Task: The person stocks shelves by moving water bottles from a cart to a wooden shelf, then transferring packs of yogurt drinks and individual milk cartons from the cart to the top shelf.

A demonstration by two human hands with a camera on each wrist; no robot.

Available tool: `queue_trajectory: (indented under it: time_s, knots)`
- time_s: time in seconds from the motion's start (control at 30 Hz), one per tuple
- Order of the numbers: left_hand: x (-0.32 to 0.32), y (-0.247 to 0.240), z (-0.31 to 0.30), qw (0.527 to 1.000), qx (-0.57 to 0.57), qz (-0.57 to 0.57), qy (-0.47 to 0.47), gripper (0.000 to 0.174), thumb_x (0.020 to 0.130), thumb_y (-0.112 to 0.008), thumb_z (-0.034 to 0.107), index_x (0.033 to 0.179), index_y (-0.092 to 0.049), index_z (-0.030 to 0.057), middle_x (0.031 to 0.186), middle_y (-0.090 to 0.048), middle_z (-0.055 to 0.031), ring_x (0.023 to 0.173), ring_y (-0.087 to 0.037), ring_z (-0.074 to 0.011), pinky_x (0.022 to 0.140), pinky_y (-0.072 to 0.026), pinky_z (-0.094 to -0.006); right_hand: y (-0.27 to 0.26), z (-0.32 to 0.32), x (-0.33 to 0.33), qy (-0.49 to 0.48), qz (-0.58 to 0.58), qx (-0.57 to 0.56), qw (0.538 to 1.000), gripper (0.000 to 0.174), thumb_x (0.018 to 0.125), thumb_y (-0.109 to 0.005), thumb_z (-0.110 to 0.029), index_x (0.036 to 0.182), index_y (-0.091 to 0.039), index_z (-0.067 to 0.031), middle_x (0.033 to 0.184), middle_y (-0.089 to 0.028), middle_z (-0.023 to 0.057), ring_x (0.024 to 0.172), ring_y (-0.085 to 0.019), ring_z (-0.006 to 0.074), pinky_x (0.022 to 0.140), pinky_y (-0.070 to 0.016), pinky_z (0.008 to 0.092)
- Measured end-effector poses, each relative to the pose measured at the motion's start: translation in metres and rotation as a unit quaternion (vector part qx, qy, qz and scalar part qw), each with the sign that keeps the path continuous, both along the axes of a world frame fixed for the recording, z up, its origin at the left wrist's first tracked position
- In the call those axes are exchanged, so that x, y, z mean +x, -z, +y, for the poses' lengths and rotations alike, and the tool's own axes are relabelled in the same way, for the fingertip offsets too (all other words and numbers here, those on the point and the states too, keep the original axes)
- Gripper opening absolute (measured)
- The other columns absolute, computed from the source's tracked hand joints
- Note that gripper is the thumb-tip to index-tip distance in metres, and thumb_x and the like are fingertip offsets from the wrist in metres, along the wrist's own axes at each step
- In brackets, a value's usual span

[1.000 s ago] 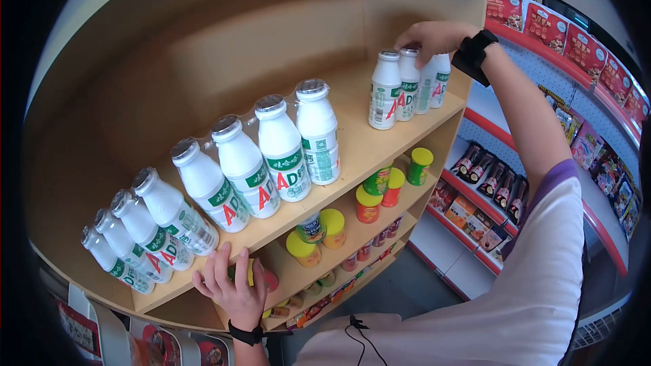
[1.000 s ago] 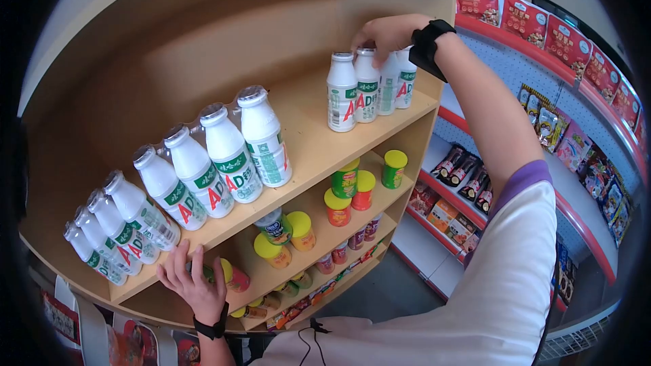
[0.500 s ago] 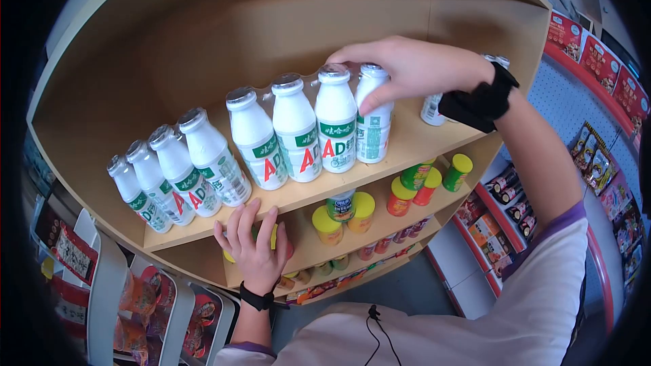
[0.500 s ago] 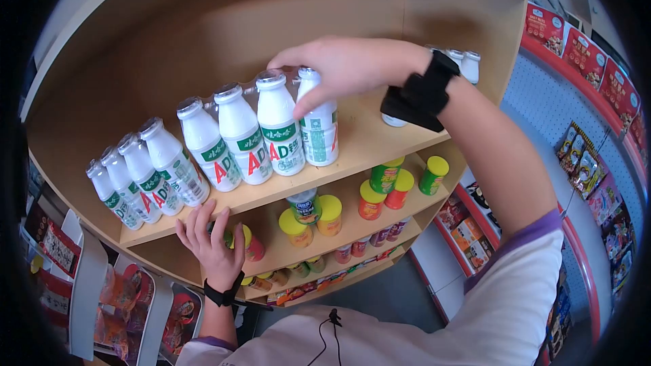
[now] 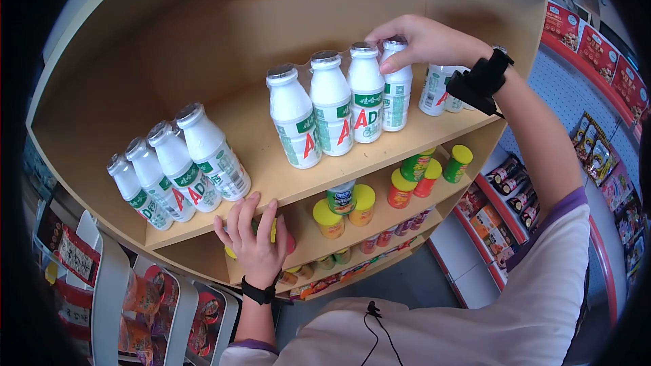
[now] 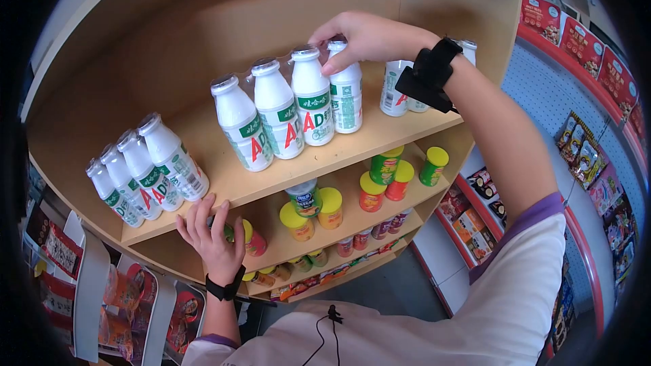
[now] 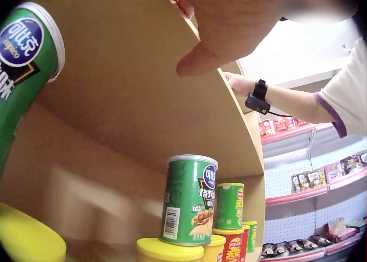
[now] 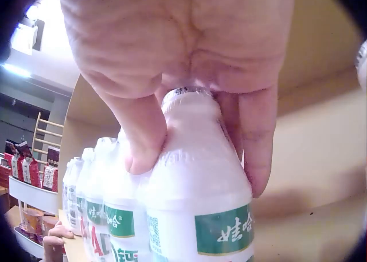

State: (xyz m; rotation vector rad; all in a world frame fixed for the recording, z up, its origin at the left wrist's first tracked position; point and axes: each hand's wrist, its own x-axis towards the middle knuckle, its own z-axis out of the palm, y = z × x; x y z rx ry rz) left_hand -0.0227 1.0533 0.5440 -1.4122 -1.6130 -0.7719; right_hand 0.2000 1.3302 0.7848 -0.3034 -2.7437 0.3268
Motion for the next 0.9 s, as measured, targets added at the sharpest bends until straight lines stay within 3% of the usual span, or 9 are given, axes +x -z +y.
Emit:
queue_trajectory:
  time_s: [0.43,0.5,0.63,0.9]
  knots:
    - [0.000,0.001,0.001,1.000,0.008,0.003,0.009,0.052,0.075,-0.072,0.009,0.124,-0.055,0.0167,0.131,-0.052,-0.0076,0.129,-0.043,-0.0298,0.115,-0.0138,-0.0520,0.006,-0.005,0.003,0.035,-0.004,-0.015,0.999,0.048,0.083,-0.074,-0.022,0.122,-0.060,0.0027,0.111,-0.066,0.0112,0.105,-0.061,0.0219,0.097,-0.0444,0.0328]
    - [0.001,0.001,0.002,1.000,0.013,-0.025,0.003,0.045,0.077,-0.073,0.013,0.120,-0.061,0.0217,0.132,-0.054,-0.0047,0.127,-0.046,-0.0269,0.114,-0.0138,-0.0511,0.009,-0.003,0.004,0.028,0.008,-0.022,0.999,0.051,0.084,-0.073,-0.024,0.125,-0.058,0.0031,0.116,-0.065,0.0132,0.109,-0.060,0.0237,0.098,-0.0437,0.0328]
    - [0.000,0.003,0.002,1.000,0.012,-0.016,0.016,0.045,0.078,-0.073,0.014,0.120,-0.061,0.0214,0.132,-0.053,-0.0048,0.127,-0.045,-0.0270,0.114,-0.0127,-0.0521,0.014,-0.002,0.005,0.039,0.020,-0.009,0.999,0.054,0.086,-0.072,-0.025,0.129,-0.056,0.0032,0.121,-0.063,0.0153,0.113,-0.058,0.0242,0.100,-0.0429,0.0328]
    - [-0.007,0.006,0.001,0.999,0.014,-0.009,0.032,0.048,0.079,-0.071,0.017,0.125,-0.060,0.0219,0.134,-0.053,-0.0064,0.128,-0.044,-0.0273,0.114,-0.0096,-0.0510,0.011,-0.003,0.005,0.039,-0.005,-0.102,0.994,0.053,0.085,-0.071,-0.018,0.133,-0.055,-0.0004,0.119,-0.063,0.0092,0.111,-0.057,0.0179,0.099,-0.0431,0.0308]
